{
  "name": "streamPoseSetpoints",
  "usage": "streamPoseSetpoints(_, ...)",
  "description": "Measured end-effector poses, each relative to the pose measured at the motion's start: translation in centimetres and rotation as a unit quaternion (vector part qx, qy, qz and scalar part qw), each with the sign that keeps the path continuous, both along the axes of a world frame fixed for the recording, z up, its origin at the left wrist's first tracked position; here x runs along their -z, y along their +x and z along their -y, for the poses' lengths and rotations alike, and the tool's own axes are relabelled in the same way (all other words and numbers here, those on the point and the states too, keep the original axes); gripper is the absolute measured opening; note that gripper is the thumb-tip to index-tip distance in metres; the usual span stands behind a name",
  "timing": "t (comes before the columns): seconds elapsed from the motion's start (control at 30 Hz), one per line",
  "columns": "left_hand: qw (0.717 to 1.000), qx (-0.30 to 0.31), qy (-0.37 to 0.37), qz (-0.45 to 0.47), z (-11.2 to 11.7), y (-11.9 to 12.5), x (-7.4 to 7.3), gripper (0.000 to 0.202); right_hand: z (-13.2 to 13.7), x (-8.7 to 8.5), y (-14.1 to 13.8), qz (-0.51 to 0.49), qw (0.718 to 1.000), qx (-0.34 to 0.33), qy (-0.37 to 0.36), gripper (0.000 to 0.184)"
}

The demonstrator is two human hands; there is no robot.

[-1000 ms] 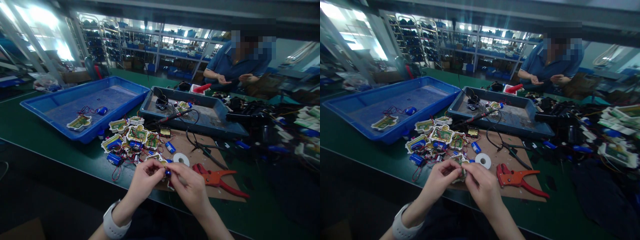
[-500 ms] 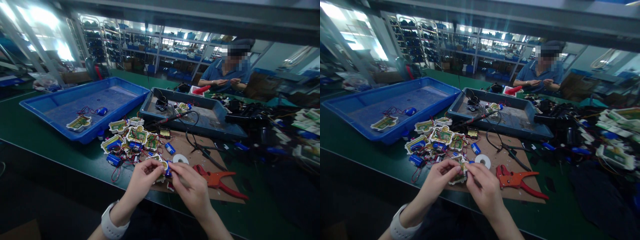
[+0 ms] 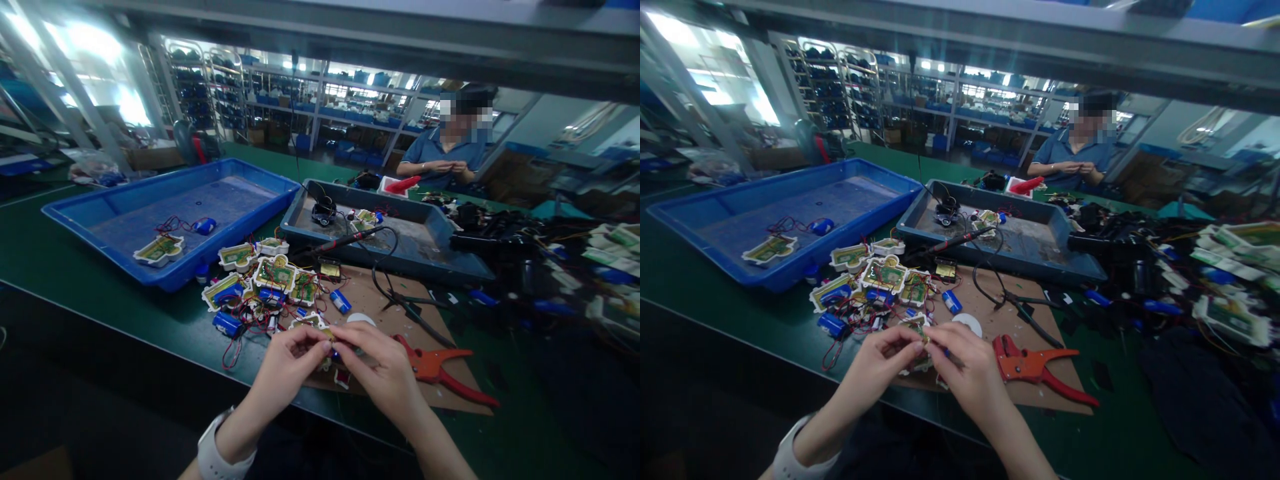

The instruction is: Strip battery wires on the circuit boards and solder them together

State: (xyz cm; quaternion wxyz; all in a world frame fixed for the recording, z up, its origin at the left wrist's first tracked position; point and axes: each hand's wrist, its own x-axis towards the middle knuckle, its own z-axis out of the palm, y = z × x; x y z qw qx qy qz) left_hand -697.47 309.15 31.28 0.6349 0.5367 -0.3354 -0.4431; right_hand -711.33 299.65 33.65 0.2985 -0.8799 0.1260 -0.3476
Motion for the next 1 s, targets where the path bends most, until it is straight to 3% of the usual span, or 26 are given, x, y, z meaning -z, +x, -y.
streamPoseSetpoints(0.17,0.999,0.044,0.002,-0.019,-0.3,0.2,-0.4,0.026,0.5,-0.2,0.2,-0.031,0.999,-0.034,0.015,0.01)
streamPoseSetpoints(0.27,1.0,0.024,0.004,-0.013,-0.4,-0.2,-0.3,0.023,0.1,0.1,0.4,-0.04,0.999,-0.016,-0.003,0.01)
streamPoseSetpoints(0.37,0.996,-0.038,-0.012,0.076,-0.5,-0.9,0.2,0.017,-0.4,0.6,0.6,-0.044,0.998,0.017,-0.029,0.01)
streamPoseSetpoints(0.47,0.972,-0.089,-0.038,0.216,-0.6,-1.5,0.5,0.015,-0.6,0.9,0.7,-0.036,0.998,0.041,-0.026,0.01)
streamPoseSetpoints(0.53,0.959,-0.1,-0.046,0.262,-0.6,-1.7,0.4,0.015,-0.6,1.0,0.6,-0.023,0.998,0.049,-0.013,0.008)
streamPoseSetpoints(0.6,0.964,-0.103,-0.04,0.242,-0.5,-1.7,0.4,0.014,-0.7,1.0,0.3,-0.007,0.998,0.057,-0.004,0.006)
streamPoseSetpoints(0.8,0.995,-0.085,0.013,0.051,0.0,-1.6,0.3,0.017,-1.2,0.9,-0.5,0.005,0.997,0.074,0.009,0.019)
streamPoseSetpoints(1.0,0.996,-0.079,0.02,0.046,0.0,-1.4,0.1,0.019,-1.6,0.9,-0.2,0.003,0.999,0.043,0.006,0.021)
